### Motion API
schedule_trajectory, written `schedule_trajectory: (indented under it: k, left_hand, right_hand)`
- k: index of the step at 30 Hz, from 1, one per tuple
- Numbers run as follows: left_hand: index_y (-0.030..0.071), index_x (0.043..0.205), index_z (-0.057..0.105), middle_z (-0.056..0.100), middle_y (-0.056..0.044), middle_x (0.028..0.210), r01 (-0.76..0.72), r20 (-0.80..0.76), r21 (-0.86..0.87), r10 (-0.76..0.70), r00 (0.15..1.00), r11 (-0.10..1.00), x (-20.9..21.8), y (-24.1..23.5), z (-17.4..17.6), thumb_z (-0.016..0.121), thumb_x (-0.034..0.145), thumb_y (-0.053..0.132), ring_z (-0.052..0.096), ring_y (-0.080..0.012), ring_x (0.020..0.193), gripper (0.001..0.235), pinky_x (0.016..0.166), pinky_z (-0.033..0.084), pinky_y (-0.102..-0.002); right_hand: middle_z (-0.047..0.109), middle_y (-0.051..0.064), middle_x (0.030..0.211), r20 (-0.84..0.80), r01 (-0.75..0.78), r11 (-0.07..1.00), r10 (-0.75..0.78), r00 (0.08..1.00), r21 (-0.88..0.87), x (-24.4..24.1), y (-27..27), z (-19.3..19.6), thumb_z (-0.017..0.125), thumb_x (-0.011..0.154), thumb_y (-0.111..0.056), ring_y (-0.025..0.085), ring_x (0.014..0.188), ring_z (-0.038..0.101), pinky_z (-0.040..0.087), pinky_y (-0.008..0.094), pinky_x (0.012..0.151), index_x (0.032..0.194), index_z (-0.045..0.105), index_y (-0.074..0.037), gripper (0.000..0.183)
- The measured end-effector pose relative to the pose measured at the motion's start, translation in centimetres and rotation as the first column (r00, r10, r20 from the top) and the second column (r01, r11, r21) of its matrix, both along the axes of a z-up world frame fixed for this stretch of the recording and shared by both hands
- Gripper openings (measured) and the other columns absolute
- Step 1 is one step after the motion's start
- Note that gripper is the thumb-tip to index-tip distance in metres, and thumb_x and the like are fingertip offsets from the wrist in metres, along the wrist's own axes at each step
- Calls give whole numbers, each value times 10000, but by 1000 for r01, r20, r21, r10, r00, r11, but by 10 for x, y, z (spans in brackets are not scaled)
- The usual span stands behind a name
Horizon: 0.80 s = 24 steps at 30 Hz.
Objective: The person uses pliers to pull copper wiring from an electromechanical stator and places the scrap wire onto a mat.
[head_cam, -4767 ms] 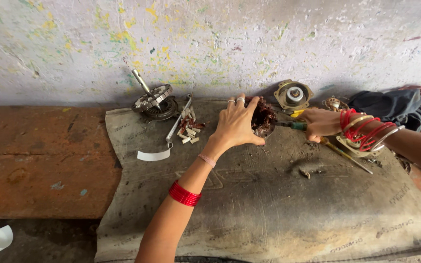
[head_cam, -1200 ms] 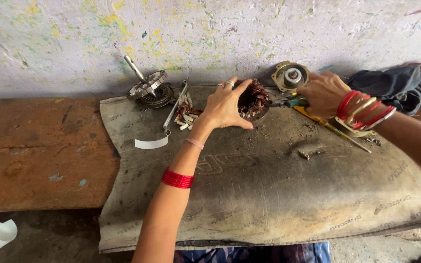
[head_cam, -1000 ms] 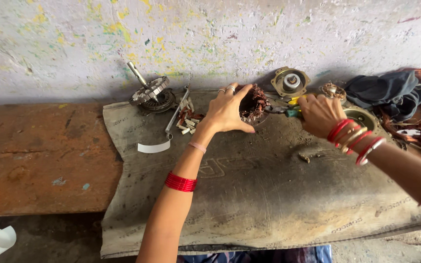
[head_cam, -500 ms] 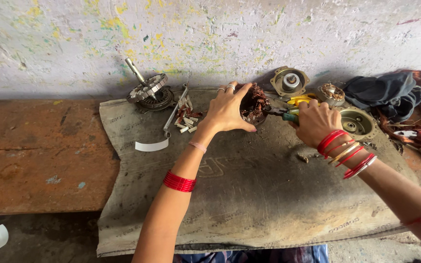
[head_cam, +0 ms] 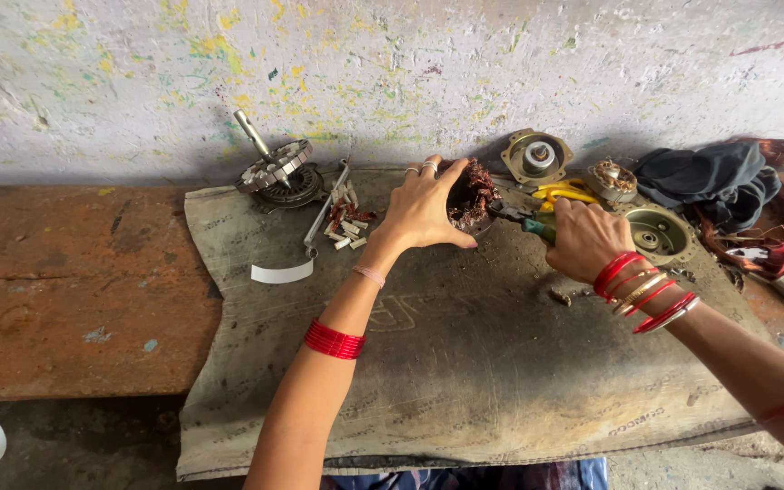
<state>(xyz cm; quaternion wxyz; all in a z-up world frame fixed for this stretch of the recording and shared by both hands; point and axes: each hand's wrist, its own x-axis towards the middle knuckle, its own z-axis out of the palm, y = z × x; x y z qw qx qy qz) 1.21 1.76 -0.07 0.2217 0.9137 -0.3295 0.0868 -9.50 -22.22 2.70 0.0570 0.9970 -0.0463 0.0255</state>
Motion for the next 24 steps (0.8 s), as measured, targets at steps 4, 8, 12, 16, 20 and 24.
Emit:
schedule_trajectory:
  k: [4,8,12,16,20,24]
  left_hand:
    - [202,1552,340,320,-291,1559,6,5,-18,-6,1000,1000,0,0,-1,978,462,567,421,-538,1351,1314,1019,481,-601]
    - [209,1547,349,332,-290,1551,9,15,-10,-9,1000,1000,1,-1,-1,976,465,569,407,-548,1356,1301,1003,485,-608]
    - [207,1549,345,334,-291,1555,13,0,-8,-13,1000,1000,1,-1,0,975,461,557,419,-538,1352,1304,995,492,-609]
    - [211,1552,351,341,-301,1546,31,8,-19,-31,999,999,1,1,3,981,454,525,399,-527,1376,1305,993,490,-614]
    - [211,1547,342,337,-296,1552,35,4,4,-35,999,999,2,2,3,986,445,522,371,-514,1399,1313,990,483,-623]
    - [214,1553,328,329,-290,1561,45,-7,5,-45,999,999,4,1,4,987,441,517,366,-505,1406,1327,990,483,-624]
  right_hand:
    - [718,174,935,-68,3,997,1,998,71,5,-4,0,648,900,-325,351,877,732,584,517,806,1089,573,-28,361]
    - [725,190,945,-86,-6,997,13,996,80,10,-11,-1,650,894,-322,366,925,724,565,522,842,1087,577,-45,345]
    - [739,201,928,-109,-1,1000,5,994,30,21,-21,-9,563,884,-162,376,946,735,554,533,879,1072,611,-70,215]
    - [715,206,934,-33,-82,996,83,996,43,34,-37,-19,590,817,-166,412,976,696,526,557,890,1082,609,-95,275]
    - [705,196,895,28,-171,985,171,985,5,48,-52,-30,623,768,-149,408,947,683,523,553,850,1055,617,-120,289]
    - [742,109,846,-127,-133,988,141,982,73,69,-61,-29,595,872,-145,284,804,755,591,455,740,1009,608,-120,139]
